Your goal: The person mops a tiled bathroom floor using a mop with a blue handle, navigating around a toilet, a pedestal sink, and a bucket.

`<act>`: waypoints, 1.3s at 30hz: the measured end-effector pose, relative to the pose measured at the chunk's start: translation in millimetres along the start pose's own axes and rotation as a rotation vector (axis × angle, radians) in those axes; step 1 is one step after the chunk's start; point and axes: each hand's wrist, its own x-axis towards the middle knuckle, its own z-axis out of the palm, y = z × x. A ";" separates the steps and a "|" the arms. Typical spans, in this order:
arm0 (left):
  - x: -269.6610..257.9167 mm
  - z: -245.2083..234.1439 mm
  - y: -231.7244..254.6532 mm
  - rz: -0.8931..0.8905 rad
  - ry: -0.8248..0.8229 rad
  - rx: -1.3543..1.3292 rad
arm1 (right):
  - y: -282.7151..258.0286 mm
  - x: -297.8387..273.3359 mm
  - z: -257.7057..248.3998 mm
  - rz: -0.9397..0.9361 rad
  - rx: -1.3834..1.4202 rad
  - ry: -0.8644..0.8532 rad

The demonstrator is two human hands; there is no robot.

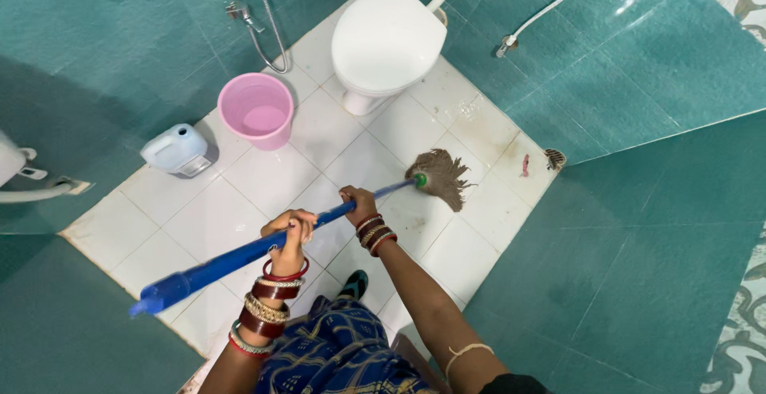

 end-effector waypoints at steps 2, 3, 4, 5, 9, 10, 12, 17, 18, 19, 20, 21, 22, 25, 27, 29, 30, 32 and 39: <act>-25.4 -24.9 24.8 -0.001 0.026 0.004 | -31.2 0.8 21.4 -0.018 0.007 -0.052; -38.2 -34.1 36.9 0.049 0.063 0.034 | -47.5 0.2 30.2 -0.033 0.010 -0.098; -46.4 -43.7 47.9 0.100 0.094 0.061 | -63.6 0.2 38.1 -0.036 0.012 -0.089; -52.8 -54.3 58.4 0.105 0.087 0.064 | -79.7 -0.8 46.3 -0.075 0.010 -0.138; -92.0 -97.4 100.0 0.200 0.153 0.086 | -140.5 -18.4 86.0 -0.036 0.208 -0.332; -97.3 -107.4 110.3 0.193 0.199 0.122 | -154.9 -22.9 98.4 -0.040 0.209 -0.334; -114.0 -132.8 137.7 0.149 0.243 0.217 | -185.7 -44.2 127.2 -0.181 0.182 -0.284; -153.1 -180.9 189.3 0.055 0.393 0.325 | -243.2 -93.4 179.0 -0.110 0.211 -0.495; -157.5 -189.6 192.5 0.105 0.399 0.313 | -251.1 -104.5 185.9 -0.068 0.185 -0.583; -161.6 -198.5 194.2 0.154 0.404 0.301 | -257.3 -115.8 191.1 -0.058 0.187 -0.585; -165.5 -205.5 192.2 0.157 0.414 0.298 | -259.4 -121.1 195.1 -0.037 0.193 -0.668; -170.5 -211.9 189.4 0.180 0.419 0.287 | -259.6 -125.4 198.0 -0.015 0.198 -0.752; -174.3 -217.2 185.3 0.199 0.419 0.275 | -258.1 -129.7 199.4 -0.015 0.195 -0.757; -185.8 -222.9 163.9 0.235 0.419 0.207 | -243.2 -149.8 193.0 0.009 0.112 -0.861; -193.2 -216.4 147.8 0.225 0.442 0.173 | -224.0 -149.2 187.4 -0.025 0.081 -0.948; -199.6 -208.1 133.0 0.200 0.463 0.144 | -203.8 -156.0 176.1 -0.002 0.059 -0.961; -199.5 -199.4 122.8 0.211 0.450 0.153 | -191.8 -157.7 167.5 0.009 0.037 -0.972; -196.5 -185.1 102.4 0.221 0.441 0.160 | -168.5 -162.2 150.0 0.038 0.017 -0.934; -162.3 -140.4 13.6 -0.005 0.392 0.089 | -88.7 -164.6 73.2 0.164 -0.085 -0.783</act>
